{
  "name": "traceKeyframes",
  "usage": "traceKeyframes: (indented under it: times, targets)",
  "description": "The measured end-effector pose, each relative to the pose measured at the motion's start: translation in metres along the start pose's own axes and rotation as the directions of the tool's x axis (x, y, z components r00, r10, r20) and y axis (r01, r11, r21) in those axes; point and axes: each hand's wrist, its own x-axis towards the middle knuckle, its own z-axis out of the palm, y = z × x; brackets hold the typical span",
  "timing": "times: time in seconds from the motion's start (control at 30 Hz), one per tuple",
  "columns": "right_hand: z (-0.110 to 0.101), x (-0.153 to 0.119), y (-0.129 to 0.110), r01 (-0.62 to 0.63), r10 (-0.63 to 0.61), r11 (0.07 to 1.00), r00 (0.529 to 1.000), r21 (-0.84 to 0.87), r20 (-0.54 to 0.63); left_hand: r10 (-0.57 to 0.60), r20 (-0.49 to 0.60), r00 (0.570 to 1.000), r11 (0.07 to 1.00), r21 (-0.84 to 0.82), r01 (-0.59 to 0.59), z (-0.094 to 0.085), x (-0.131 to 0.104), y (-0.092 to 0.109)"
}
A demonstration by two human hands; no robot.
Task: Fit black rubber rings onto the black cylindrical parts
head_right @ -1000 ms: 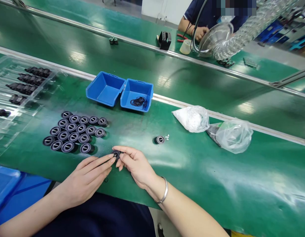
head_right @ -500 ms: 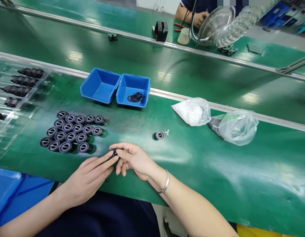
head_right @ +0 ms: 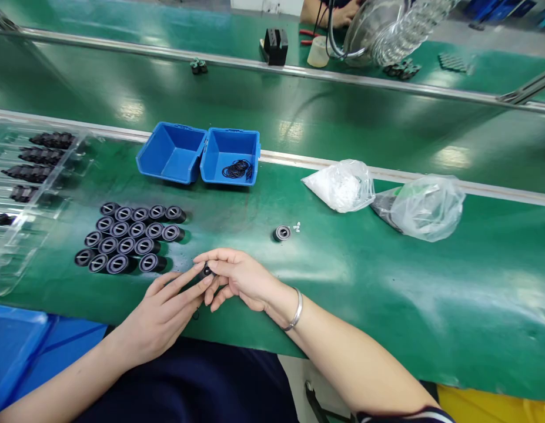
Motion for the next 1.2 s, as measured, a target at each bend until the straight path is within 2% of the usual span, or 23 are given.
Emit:
traceKeyframes:
  times: [0.27, 0.53, 0.73, 0.83, 0.97, 1.1, 1.2]
  targets:
    - [0.000, -0.003, -0.009, -0.041, 0.040, 0.999, 0.998, 0.023, 0.058, 0.004, -0.011, 1.000, 0.998, 0.062, -0.003, 0.002, 0.004, 0.006]
    - [0.003, 0.000, -0.002, 0.029, -0.028, 1.000, 1.000, 0.009, -0.009, 0.101, 0.075, 0.992, 0.994, 0.040, -0.104, -0.010, -0.006, -0.013]
    - [0.001, -0.001, -0.001, 0.050, -0.050, 0.999, 0.999, 0.004, 0.020, 0.028, 0.021, 0.999, 0.994, 0.104, -0.030, 0.002, -0.004, 0.000]
    - [0.000, 0.000, 0.000, 0.061, -0.062, 0.998, 0.998, 0.013, 0.020, 0.058, -0.015, 0.998, 0.997, 0.060, -0.057, -0.003, -0.002, -0.002]
    - [-0.003, 0.001, 0.001, 0.049, -0.050, 0.998, 0.998, 0.026, 0.048, 0.120, 0.057, 0.991, 0.991, 0.047, -0.123, -0.012, -0.002, -0.011]
    - [-0.005, 0.001, 0.002, 0.050, -0.054, 0.998, 0.992, 0.032, 0.118, 0.069, 0.036, 0.997, 0.993, 0.090, -0.072, -0.006, -0.003, -0.004]
    - [-0.002, 0.002, 0.002, 0.073, -0.072, 0.997, 0.996, -0.008, 0.043, 0.032, 0.017, 0.999, 0.997, 0.069, -0.034, -0.003, -0.003, 0.000]
